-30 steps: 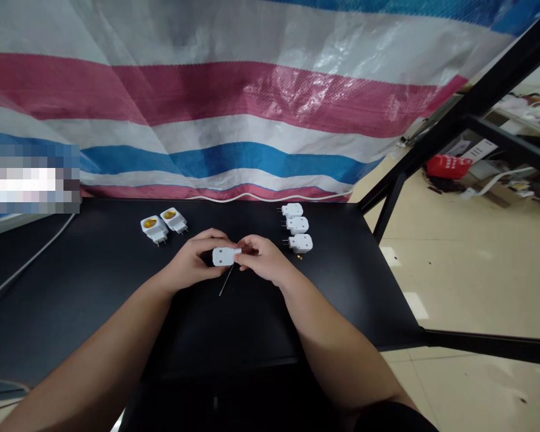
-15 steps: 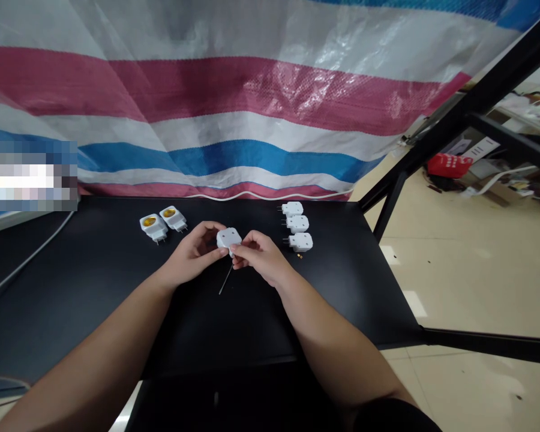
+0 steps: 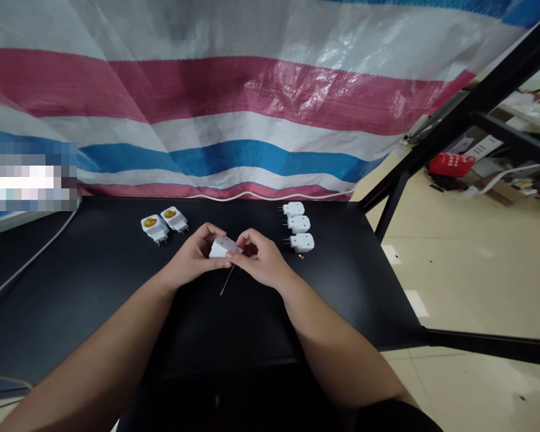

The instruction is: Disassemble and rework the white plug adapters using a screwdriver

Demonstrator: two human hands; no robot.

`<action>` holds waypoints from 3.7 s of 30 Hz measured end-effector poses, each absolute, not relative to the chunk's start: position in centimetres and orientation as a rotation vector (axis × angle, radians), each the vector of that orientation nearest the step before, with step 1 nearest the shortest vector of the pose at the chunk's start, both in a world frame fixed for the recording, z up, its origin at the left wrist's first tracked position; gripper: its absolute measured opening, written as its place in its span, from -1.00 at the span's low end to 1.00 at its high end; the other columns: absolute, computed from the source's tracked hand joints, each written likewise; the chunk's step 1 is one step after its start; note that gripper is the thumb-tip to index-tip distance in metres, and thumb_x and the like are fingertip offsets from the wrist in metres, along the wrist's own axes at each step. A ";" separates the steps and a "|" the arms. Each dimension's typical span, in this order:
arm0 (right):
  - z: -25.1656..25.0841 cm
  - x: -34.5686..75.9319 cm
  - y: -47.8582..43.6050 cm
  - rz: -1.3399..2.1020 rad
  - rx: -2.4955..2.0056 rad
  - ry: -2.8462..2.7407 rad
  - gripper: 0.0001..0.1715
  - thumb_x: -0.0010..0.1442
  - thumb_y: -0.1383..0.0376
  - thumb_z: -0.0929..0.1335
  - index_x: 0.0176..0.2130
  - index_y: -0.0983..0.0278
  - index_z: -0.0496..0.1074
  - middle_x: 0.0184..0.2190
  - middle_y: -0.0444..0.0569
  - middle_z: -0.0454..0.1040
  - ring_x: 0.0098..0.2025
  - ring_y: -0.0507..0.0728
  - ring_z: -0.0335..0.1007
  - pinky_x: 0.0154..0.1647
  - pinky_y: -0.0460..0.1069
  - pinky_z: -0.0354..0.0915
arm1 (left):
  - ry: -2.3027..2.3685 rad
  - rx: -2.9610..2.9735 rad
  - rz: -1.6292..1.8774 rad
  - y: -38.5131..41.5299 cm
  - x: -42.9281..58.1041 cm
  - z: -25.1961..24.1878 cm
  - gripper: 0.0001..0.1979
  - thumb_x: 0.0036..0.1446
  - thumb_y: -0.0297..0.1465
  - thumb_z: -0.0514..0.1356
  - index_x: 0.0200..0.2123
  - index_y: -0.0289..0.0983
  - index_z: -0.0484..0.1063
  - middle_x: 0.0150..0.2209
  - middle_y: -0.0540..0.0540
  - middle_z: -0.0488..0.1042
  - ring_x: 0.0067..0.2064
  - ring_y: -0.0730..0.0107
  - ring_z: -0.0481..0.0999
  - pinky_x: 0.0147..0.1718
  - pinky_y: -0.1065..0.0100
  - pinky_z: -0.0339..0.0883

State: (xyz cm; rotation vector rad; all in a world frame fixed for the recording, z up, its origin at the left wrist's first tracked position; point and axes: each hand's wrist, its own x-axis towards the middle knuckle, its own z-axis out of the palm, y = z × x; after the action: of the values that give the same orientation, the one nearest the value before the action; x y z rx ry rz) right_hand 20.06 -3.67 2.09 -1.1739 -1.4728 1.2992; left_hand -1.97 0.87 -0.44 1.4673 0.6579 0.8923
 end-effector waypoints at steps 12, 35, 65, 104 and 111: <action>1.8 20.7 -3.5 1.057 -1.148 -1.577 -0.66 0.19 0.08 0.58 -0.19 0.23 0.53 -0.15 0.02 0.68 -0.23 0.14 0.61 -0.21 0.05 0.51 | 0.565 1.517 0.972 1.1 -1.9 -0.5 -0.58 0.18 -0.43 0.50 -0.06 -0.24 0.33 -0.14 -0.09 0.55 -0.13 0.37 0.60 -0.12 0.34 0.50; 1.8 21.4 -3.3 1.059 -1.102 -1.690 -0.69 0.29 0.12 0.54 -0.03 0.21 0.65 -0.12 0.02 0.69 -0.14 0.16 0.64 -0.13 0.07 0.54 | 0.564 1.625 0.937 1.2 -2.3 -0.4 -0.57 0.09 -0.48 0.53 -0.10 -0.24 0.37 -0.21 -0.01 0.50 -0.20 0.42 0.54 -0.16 0.37 0.46; 2.1 21.4 -3.5 0.949 -1.060 -1.833 -0.74 0.28 0.23 0.53 -0.03 0.19 0.58 -0.04 0.02 0.62 -0.09 0.16 0.61 0.01 0.14 0.55 | 0.591 1.595 0.950 1.0 -2.0 -0.1 -0.63 0.07 -0.47 0.51 -0.22 -0.25 0.35 -0.08 -0.17 0.61 -0.11 0.30 0.62 -0.10 0.28 0.53; 2.4 21.2 -3.4 0.804 -1.062 -1.870 -0.81 0.35 0.22 0.49 -0.02 0.15 0.60 0.03 0.02 0.68 0.06 0.23 0.64 0.14 0.21 0.51 | 0.607 1.543 0.996 1.1 -1.9 -0.1 -0.59 0.02 -0.47 0.53 -0.27 -0.25 0.33 -0.24 -0.04 0.54 -0.26 0.43 0.52 -0.25 0.39 0.45; 1.8 20.9 -3.3 0.912 -1.059 -1.707 -0.74 0.27 0.19 0.54 -0.07 0.18 0.54 -0.01 0.04 0.66 -0.01 0.21 0.66 0.11 0.19 0.57 | 0.580 1.532 1.014 1.3 -1.9 -0.4 -0.59 0.06 -0.47 0.52 -0.25 -0.25 0.30 -0.16 -0.10 0.58 -0.18 0.38 0.59 -0.18 0.37 0.49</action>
State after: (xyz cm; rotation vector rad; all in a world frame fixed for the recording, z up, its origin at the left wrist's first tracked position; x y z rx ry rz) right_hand 20.87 -3.31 1.78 -1.0594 -1.7072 0.9120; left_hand -1.94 1.30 -0.36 1.5317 0.5800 1.0143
